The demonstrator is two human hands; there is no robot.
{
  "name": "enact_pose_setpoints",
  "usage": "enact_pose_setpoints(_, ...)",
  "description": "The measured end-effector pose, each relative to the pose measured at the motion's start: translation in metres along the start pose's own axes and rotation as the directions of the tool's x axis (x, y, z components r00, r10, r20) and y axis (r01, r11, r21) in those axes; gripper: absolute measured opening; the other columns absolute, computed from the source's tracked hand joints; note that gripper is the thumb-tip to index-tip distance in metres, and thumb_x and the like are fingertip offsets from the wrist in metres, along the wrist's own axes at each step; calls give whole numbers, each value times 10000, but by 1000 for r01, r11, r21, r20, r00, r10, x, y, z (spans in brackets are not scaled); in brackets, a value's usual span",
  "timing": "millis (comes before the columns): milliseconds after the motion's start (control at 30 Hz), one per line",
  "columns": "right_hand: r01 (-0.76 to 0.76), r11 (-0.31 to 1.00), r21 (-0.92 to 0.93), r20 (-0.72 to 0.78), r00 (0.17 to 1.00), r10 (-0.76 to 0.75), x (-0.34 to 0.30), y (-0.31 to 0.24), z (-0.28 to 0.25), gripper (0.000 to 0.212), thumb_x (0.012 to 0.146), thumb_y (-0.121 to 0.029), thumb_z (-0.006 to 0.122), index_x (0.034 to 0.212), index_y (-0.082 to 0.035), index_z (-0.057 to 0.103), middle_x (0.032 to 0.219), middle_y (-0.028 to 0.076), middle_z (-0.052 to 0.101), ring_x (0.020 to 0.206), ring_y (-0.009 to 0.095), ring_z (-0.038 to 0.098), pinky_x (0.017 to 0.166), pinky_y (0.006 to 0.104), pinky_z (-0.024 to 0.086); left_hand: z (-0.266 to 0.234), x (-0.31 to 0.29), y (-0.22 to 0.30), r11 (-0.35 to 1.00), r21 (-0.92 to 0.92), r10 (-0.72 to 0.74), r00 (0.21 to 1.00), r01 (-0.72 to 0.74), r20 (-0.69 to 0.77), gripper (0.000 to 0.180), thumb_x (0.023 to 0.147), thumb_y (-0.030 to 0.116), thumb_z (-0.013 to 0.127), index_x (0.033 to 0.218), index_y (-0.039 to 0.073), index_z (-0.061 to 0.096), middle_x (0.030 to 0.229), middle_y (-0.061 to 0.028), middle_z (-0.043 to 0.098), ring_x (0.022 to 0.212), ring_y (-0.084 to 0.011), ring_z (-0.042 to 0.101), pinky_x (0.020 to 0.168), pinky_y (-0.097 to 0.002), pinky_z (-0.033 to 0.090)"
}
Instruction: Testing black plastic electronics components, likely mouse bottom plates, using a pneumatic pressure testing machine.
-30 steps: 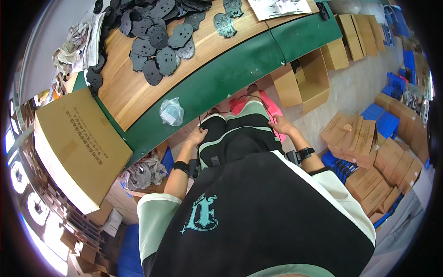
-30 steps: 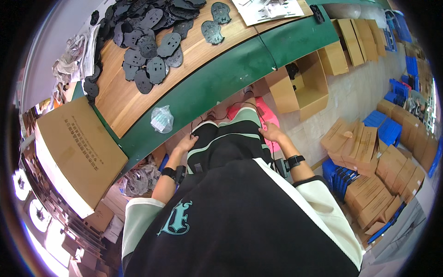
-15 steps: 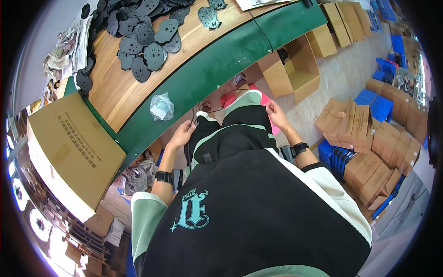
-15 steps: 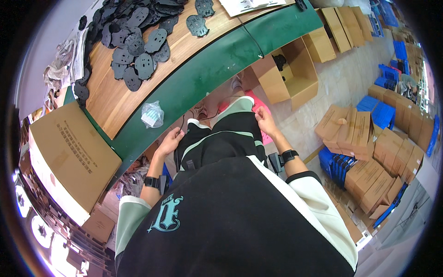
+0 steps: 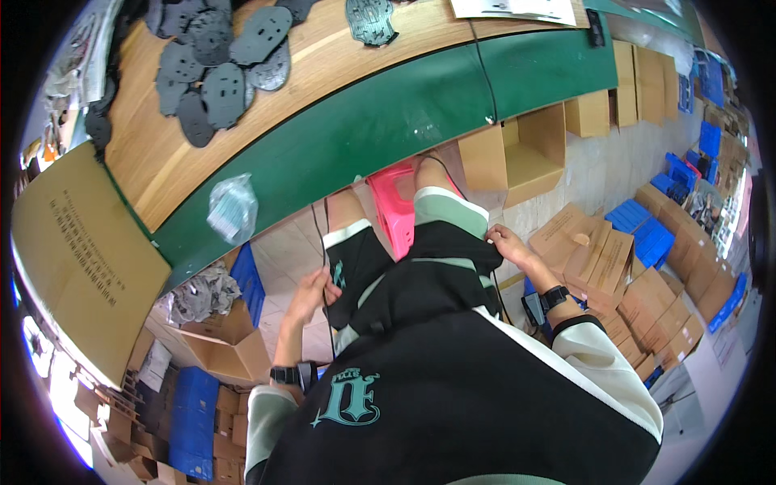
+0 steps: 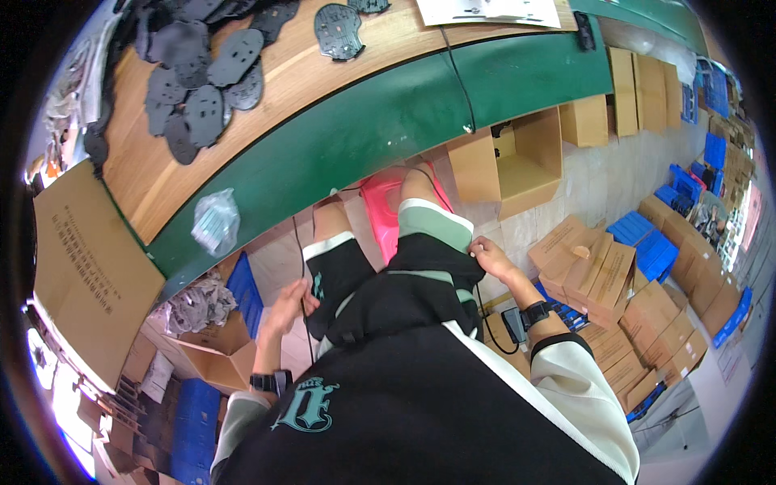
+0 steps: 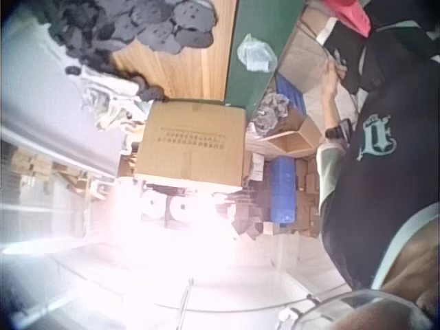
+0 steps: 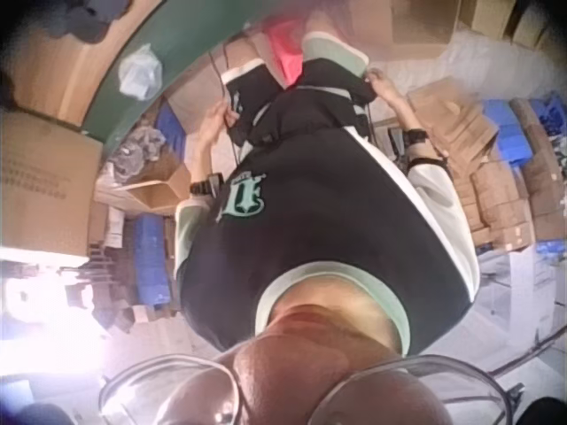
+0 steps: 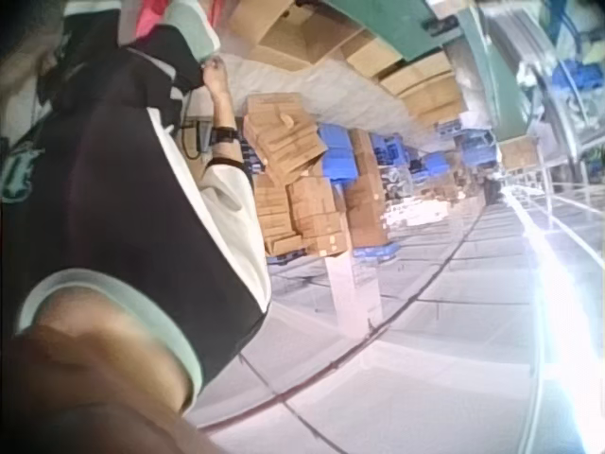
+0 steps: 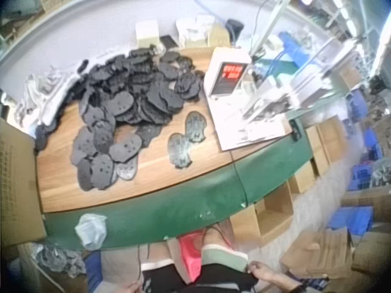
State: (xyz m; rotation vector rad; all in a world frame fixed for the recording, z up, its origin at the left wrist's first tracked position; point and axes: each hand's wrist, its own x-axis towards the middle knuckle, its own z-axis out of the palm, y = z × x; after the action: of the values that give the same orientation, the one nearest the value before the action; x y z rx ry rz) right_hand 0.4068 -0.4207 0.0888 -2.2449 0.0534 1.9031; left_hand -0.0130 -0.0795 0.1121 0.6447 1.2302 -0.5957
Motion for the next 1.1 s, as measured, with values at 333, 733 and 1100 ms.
enact_pose_setpoints(333,-105,984,-146,100,988,121,217,15,-41,454,1098,-340,510,1374,17,559,796,103,687,601,156,650,455,328,500,53,140,-2,984,139,-158,900,111,405,565,1152,467,434,1033,7,742,972,-107,785,847,-161,736,738,-280,577)
enact_pose_setpoints(733,763,646,-20,-204,630,-749,221,-54,-71,258,1126,-249,568,916,-108,519,819,-88,408,745,30,364,669,224,321,35,214,-89,464,92,747,334,-881,-574,553,1145,458,424,1075,-52,625,1022,-108,636,833,-153,524,707,-295,379)
enact_pose_setpoints(1100,998,59,27,-613,62,-788,92,83,-97,318,1159,-239,498,873,-99,501,746,-70,365,649,47,295,577,250,222,34,56,-191,22,760,307,-719,-649,-623,586,1171,391,255,687,87,386,1389,-228,644,1021,-215,581,827,-285,445)
